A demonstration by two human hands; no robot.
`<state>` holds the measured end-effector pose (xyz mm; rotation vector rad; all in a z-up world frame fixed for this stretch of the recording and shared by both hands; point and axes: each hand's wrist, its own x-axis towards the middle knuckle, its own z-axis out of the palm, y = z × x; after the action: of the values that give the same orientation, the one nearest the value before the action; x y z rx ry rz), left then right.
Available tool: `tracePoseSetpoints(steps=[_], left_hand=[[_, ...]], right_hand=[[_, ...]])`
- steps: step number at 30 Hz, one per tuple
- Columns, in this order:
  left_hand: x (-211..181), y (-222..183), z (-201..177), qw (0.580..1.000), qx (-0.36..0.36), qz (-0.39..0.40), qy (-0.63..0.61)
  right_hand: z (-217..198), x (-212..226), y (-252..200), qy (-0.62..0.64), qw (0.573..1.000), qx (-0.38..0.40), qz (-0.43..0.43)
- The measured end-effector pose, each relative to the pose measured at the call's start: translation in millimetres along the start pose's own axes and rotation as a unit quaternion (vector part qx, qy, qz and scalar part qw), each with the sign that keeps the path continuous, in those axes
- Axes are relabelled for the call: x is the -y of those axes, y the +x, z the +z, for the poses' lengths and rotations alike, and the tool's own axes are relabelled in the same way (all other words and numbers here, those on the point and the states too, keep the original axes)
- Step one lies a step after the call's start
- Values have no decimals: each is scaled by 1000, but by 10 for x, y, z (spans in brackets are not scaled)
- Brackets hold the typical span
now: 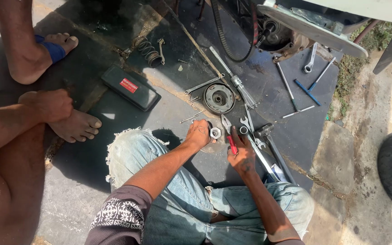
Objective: The person sits on the ground repairing a scooter clutch assembly. They hold a clutch shoe and use pliers to work on its spring and small hardware, fitting components together by hand while another person occasionally reaches in to handle the clutch hub and parts on the ground.
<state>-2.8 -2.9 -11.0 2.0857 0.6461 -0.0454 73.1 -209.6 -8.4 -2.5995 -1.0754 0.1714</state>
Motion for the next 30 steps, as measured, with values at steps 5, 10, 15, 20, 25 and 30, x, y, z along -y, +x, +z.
tracePoseSetpoints(steps=[5, 10, 15, 20, 25, 30], left_hand=[[84, 17, 117, 1000, 2, -20, 8], [111, 214, 109, 999, -12, -26, 32], [163, 116, 153, 999, -18, -8, 29], [9, 214, -55, 999, -24, -3, 27], [-51, -30, -66, 999, 29, -1, -18], [91, 180, 74, 992, 20, 86, 88]], right_hand=[[257, -161, -25, 33, 999, 6, 36], [-4, 59, 82, -18, 998, 55, 27], [500, -387, -12, 2, 999, 31, 45], [350, -363, 182, 4, 1000, -17, 2], [162, -339, 124, 23, 991, 23, 133], [158, -331, 91, -86, 988, 60, 112]])
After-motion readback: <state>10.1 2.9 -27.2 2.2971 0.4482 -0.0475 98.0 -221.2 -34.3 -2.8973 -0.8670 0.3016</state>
